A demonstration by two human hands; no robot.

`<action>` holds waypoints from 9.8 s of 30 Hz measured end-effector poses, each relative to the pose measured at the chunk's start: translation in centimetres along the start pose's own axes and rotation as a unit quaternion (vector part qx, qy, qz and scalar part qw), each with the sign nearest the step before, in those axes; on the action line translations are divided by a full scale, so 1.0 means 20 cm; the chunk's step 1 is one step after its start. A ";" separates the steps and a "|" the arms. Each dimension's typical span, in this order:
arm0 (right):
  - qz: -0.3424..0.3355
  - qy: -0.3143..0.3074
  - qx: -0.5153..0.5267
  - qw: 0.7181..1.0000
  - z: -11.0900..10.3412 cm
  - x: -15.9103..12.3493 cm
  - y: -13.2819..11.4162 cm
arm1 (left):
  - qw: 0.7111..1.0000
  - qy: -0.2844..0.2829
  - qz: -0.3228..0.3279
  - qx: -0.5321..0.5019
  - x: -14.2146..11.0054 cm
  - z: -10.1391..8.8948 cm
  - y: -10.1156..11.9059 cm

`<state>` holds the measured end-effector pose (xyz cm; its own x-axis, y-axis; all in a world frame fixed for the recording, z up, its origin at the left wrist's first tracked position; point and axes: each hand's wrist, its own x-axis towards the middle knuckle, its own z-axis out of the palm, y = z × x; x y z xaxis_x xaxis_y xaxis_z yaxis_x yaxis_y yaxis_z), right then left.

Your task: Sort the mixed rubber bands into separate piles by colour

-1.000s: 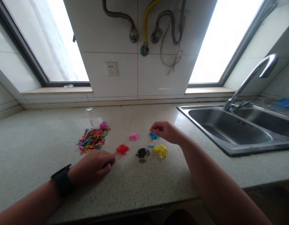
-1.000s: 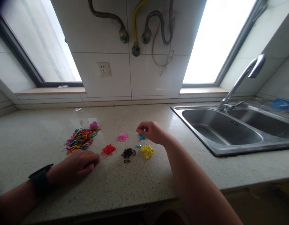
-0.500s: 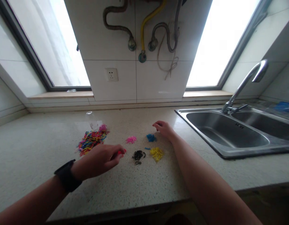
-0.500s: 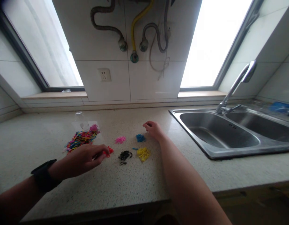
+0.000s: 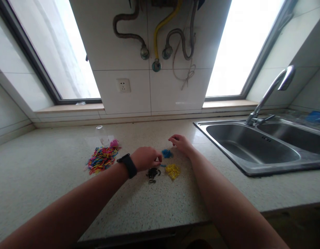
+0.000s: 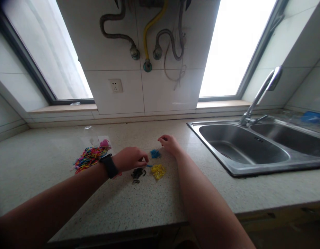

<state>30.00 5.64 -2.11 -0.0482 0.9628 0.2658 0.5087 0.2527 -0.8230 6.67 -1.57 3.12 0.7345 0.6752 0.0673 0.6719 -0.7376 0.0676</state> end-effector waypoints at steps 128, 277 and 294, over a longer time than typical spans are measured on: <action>0.032 -0.038 -0.048 0.998 -0.01 0.01 0.01 | 0.994 0.053 0.013 -0.095 -0.64 0.01 -0.06; -0.166 -0.040 0.095 0.981 0.39 -0.30 -0.52 | 0.557 0.359 -0.114 -0.740 -0.22 0.04 -0.13; -0.152 0.023 0.190 0.970 0.32 -0.28 -0.54 | 0.578 0.329 -0.112 -0.738 -0.23 0.03 -0.11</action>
<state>19.25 -1.82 2.10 -0.1040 0.8358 0.5391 0.1222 0.5487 -0.8270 1.85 -2.99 1.97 0.1218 0.9672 0.2231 -0.4274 -0.1517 0.8912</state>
